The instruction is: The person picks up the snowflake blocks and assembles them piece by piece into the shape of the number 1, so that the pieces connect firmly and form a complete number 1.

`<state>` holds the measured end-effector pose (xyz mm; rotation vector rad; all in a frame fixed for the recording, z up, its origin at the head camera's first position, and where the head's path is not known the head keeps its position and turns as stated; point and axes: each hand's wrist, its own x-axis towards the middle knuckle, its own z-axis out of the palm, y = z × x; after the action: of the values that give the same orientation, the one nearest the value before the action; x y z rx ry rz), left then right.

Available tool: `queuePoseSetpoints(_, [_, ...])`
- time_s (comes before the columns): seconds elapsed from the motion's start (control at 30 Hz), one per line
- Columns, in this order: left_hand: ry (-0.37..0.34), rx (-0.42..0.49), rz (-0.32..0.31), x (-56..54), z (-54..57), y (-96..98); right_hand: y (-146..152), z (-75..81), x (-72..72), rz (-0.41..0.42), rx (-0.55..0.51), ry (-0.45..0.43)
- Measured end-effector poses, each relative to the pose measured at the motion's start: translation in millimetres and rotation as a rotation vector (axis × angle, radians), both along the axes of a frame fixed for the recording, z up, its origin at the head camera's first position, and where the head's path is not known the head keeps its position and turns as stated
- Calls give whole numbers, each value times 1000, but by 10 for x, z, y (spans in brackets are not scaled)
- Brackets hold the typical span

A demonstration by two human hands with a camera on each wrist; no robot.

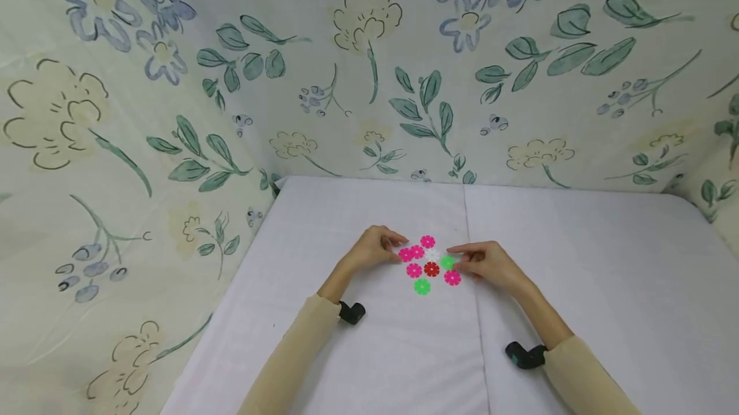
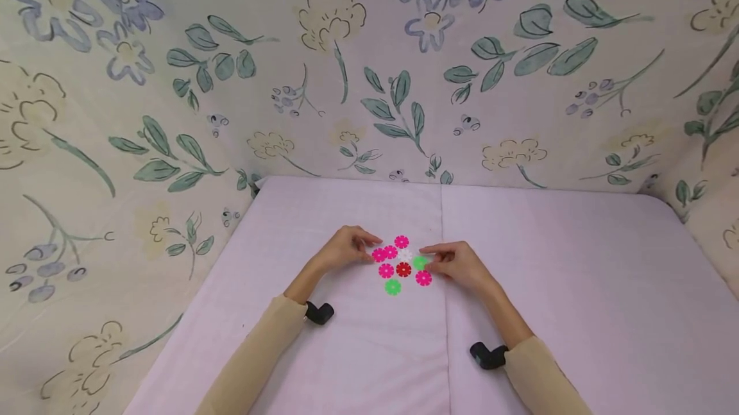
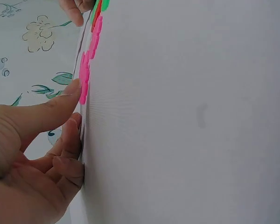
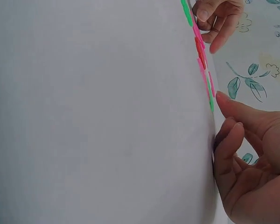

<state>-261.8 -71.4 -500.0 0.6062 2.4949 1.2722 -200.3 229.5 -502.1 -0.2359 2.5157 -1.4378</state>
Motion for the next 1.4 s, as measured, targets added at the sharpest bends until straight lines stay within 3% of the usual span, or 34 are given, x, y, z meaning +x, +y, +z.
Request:
queuePoseSetpoints(0.6, [2,-28,-7,7,15,22,-75,-40,-39,0,103,33])
queuePoseSetpoints(1.2, [41,-28,12,63,30,75,-103,-4,-17,-18,90,79])
queuePoseSetpoints(1.4, [34,11,6,97,18,101,-101,-8,-7,-22,92,89])
